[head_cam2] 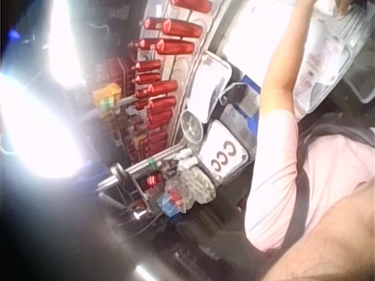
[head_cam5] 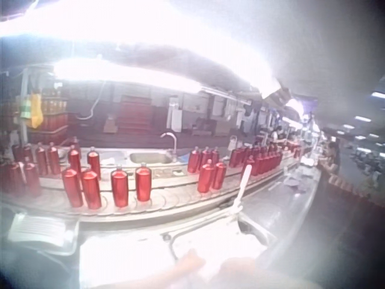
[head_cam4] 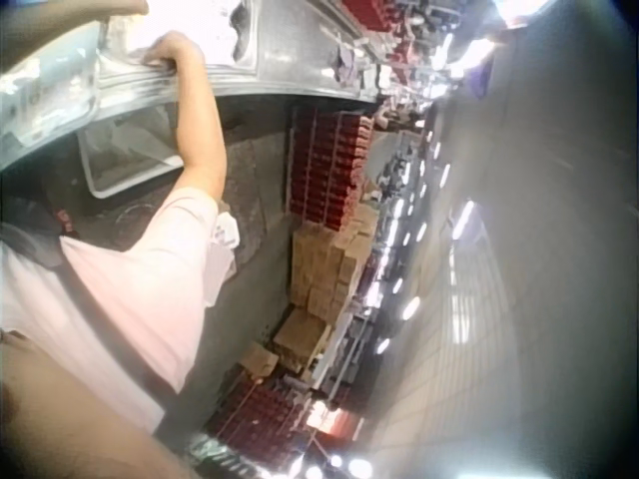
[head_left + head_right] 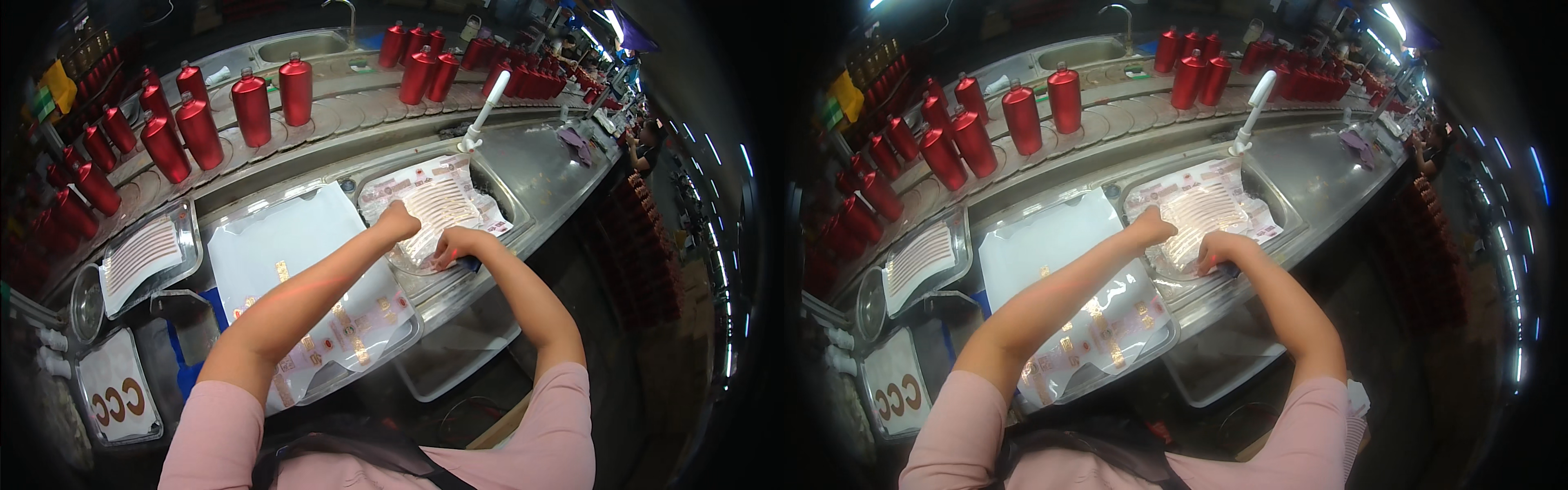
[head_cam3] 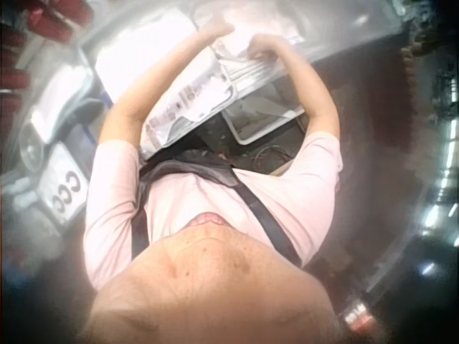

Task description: The person applies a gold circular sticker to the neck of a red bottle, then places a paper label around the bottle's body and smooths it. The person then uses a small tool to press the label edges and later stacks paper labels on a tray.

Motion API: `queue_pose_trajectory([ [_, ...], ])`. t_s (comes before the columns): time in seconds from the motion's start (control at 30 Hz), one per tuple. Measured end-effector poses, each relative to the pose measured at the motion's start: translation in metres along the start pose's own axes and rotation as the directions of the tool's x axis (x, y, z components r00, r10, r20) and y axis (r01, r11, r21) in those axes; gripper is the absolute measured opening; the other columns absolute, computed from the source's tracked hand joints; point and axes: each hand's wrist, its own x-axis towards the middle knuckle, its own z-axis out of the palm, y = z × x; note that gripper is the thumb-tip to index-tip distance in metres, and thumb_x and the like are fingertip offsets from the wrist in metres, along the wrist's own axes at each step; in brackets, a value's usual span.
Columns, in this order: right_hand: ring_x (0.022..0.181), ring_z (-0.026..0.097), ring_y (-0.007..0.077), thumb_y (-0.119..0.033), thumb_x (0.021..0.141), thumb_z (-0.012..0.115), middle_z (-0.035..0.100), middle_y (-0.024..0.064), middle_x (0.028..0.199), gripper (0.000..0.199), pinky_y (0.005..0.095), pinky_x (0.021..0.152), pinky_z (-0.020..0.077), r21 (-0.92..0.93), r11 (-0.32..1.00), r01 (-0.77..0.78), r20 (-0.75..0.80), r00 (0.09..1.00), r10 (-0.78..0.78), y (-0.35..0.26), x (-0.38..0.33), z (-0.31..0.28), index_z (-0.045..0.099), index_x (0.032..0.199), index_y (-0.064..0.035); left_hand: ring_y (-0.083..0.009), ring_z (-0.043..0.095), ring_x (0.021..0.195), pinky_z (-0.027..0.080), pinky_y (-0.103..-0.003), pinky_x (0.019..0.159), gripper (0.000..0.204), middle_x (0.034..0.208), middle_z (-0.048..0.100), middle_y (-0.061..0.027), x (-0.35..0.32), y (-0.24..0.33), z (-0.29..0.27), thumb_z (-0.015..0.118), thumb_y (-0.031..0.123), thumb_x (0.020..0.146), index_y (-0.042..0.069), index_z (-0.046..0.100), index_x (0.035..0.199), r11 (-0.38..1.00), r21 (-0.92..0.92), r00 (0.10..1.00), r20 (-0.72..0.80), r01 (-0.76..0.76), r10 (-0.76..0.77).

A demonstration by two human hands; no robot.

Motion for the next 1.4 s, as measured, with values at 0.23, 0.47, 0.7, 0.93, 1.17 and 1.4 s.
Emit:
queue_pose_trajectory([
  [0.23,0.107,0.067,0.0297,-0.042,0.074,0.079,0.072,0.0160,0.110,0.067,0.0392,0.091,0.0526,-0.129,0.970,-0.207,-0.571,0.815,0.098,0.024,0.011,-0.015,0.063,0.135,-0.0195,-0.0290,0.060,0.113,0.051,-0.037,0.091,0.063,0.129,0.060,-0.0270,-0.084,0.026,-0.100,0.072,0.026,0.085,-0.012,0.049,0.129,0.989,-0.043,0.987,0.071,-0.140,0.143],
  [0.47,0.113,0.065,0.0318,-0.050,0.072,0.080,0.068,0.0148,0.119,0.091,0.0410,0.093,0.0520,-0.056,0.959,-0.276,-0.449,0.865,0.223,0.042,0.044,0.013,0.041,0.152,-0.0287,-0.0327,0.052,0.132,0.046,-0.040,0.106,0.072,0.145,0.047,-0.0280,-0.194,-0.002,-0.177,0.069,0.023,0.091,-0.005,0.036,0.148,0.984,-0.167,0.996,-0.072,-0.065,0.054],
  [0.7,0.112,0.065,0.0301,-0.052,0.075,0.077,0.069,0.0115,0.118,0.089,0.0418,0.088,0.0540,-0.124,0.947,-0.296,-0.404,0.887,0.224,0.038,0.051,0.018,0.041,0.151,-0.0224,-0.0317,0.059,0.123,0.051,-0.040,0.101,0.066,0.142,0.050,-0.0244,-0.256,-0.025,-0.209,0.064,0.018,0.094,-0.001,0.033,0.150,0.921,-0.390,0.979,-0.187,0.005,-0.084],
  [0.93,0.114,0.065,0.0291,-0.051,0.076,0.079,0.069,0.0096,0.120,0.092,0.0438,0.088,0.0543,-0.122,0.935,-0.333,-0.381,0.886,0.266,0.032,0.058,0.018,0.037,0.153,-0.0216,-0.0310,0.063,0.119,0.054,-0.041,0.097,0.059,0.139,0.053,-0.0237,-0.292,-0.048,-0.216,0.058,0.011,0.097,-0.001,0.033,0.149,0.857,-0.515,0.954,-0.253,0.009,-0.162],
  [1.17,0.111,0.066,0.0287,-0.049,0.078,0.077,0.069,0.0090,0.120,0.087,0.0431,0.087,0.0547,-0.109,0.924,-0.366,-0.390,0.871,0.299,0.038,0.069,0.025,0.039,0.152,-0.0223,-0.0302,0.067,0.113,0.059,-0.039,0.089,0.052,0.136,0.056,-0.0231,-0.315,-0.056,-0.217,0.052,0.008,0.098,-0.002,0.035,0.147,0.820,-0.572,0.935,-0.272,0.034,-0.228],
  [1.4,0.114,0.065,0.0288,-0.048,0.081,0.076,0.068,0.0103,0.123,0.087,0.0426,0.088,0.0546,-0.094,0.927,-0.362,-0.363,0.880,0.307,0.038,0.076,0.025,0.036,0.153,-0.0223,-0.0331,0.064,0.116,0.057,-0.045,0.092,0.060,0.139,0.053,-0.0249,-0.331,-0.073,-0.227,0.053,0.014,0.098,0.000,0.030,0.151,0.806,-0.591,0.929,-0.289,0.015,-0.230],
])
